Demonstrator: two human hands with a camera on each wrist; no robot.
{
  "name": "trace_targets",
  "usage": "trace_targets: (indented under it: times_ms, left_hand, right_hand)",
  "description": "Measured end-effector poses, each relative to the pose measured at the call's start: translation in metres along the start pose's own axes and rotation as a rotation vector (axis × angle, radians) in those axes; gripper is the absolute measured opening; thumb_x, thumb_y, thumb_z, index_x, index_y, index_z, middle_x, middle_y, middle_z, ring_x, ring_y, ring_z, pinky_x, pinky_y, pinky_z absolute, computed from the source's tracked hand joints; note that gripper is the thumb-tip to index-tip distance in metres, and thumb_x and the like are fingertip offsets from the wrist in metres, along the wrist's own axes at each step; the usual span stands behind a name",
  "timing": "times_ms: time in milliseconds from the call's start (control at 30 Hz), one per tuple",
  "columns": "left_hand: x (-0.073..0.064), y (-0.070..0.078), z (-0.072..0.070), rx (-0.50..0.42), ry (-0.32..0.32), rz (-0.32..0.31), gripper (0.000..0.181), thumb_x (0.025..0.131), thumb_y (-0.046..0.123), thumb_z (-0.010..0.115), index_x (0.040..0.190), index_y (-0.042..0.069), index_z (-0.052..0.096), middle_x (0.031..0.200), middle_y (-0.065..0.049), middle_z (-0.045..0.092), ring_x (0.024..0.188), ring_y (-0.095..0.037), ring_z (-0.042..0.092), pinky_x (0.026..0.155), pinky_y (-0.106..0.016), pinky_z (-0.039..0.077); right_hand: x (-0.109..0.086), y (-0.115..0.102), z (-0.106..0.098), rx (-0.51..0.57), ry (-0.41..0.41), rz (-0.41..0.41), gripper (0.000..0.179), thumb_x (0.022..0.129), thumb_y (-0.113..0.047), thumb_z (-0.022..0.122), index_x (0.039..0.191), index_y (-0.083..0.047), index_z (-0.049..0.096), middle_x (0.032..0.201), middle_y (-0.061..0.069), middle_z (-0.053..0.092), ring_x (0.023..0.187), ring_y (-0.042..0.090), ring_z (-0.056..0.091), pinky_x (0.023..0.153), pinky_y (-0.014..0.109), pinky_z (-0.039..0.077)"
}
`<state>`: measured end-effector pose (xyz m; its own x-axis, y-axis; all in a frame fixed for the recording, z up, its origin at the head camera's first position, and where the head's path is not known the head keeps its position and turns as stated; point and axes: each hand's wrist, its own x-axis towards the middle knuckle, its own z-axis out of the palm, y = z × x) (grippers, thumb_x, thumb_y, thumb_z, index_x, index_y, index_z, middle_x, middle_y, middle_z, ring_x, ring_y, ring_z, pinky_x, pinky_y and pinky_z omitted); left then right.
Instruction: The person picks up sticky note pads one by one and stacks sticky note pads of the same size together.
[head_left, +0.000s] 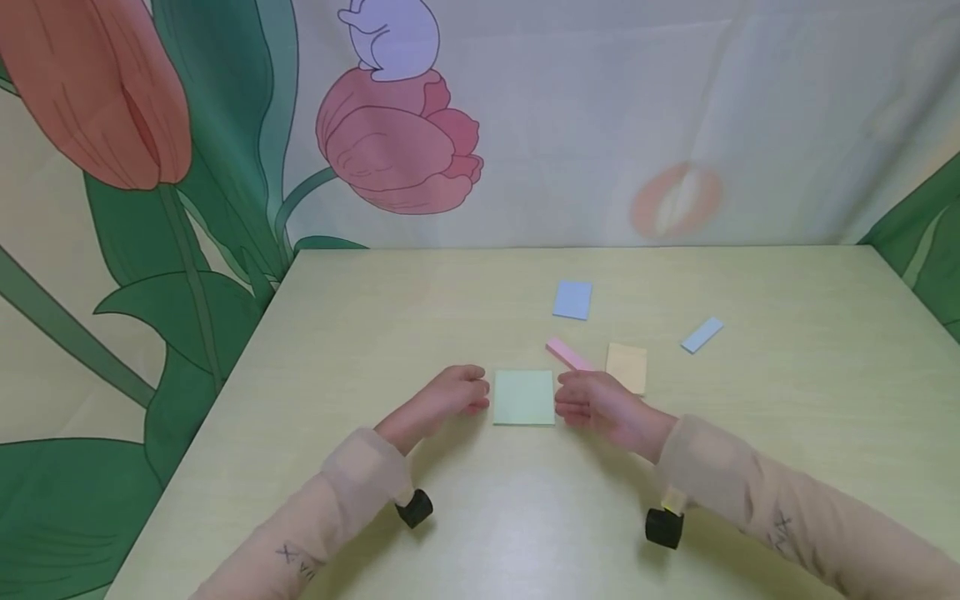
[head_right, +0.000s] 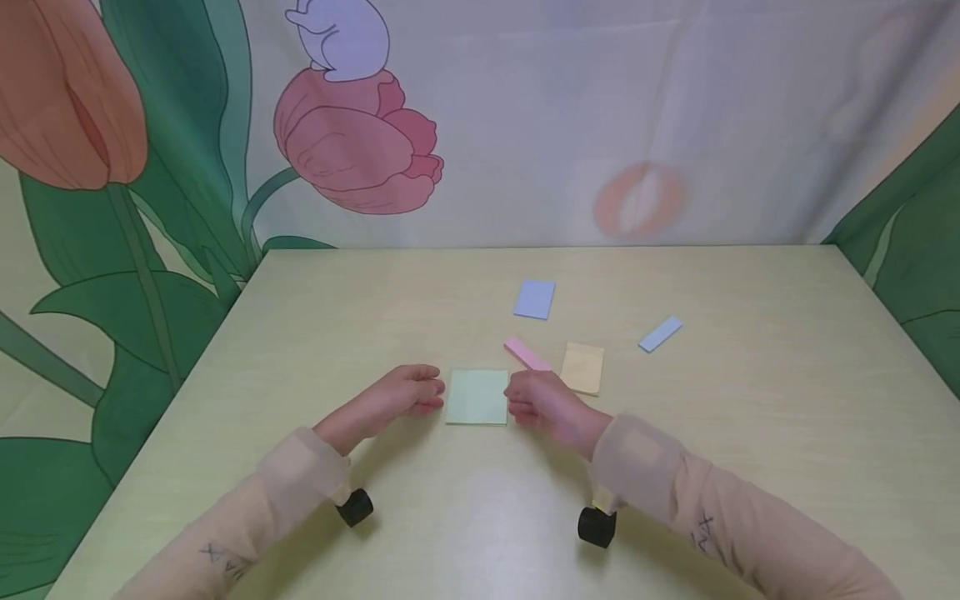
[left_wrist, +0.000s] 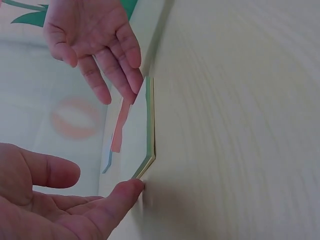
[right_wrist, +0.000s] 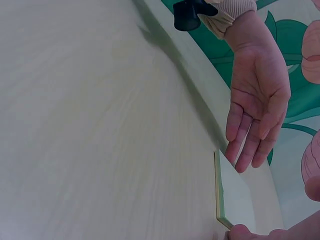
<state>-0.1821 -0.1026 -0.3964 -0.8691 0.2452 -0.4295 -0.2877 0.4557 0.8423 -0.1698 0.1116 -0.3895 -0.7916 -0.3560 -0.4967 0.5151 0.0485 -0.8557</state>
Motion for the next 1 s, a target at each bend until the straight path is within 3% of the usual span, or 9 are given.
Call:
trace_targets:
  times_ms: [300, 1000]
  left_hand:
    - [-0.008, -0.004, 0.006, -0.046, -0.028, 0.003, 0.05, 0.089, 0.01, 0.04, 0.134, -0.007, 0.027, 0.134, -0.022, 0.039, 0.108, -0.03, 0.053, 0.091, -0.036, 0.044]
    - [-0.013, -0.005, 0.009, -0.041, -0.016, 0.016, 0.054, 0.085, 0.006, 0.045, 0.134, -0.006, 0.029, 0.132, -0.022, 0.041, 0.112, -0.029, 0.051, 0.09, -0.036, 0.044]
  right_hand:
    - [-0.008, 0.004, 0.002, 0.019, -0.008, 0.024, 0.052, 0.089, -0.008, 0.035, 0.137, 0.006, 0.018, 0.134, 0.025, 0.031, 0.122, 0.035, 0.037, 0.104, 0.044, 0.028]
    - [-0.011, 0.006, 0.005, 0.037, -0.021, 0.038, 0.053, 0.089, -0.009, 0.037, 0.137, 0.004, 0.018, 0.129, 0.021, 0.034, 0.116, 0.031, 0.04, 0.102, 0.046, 0.03]
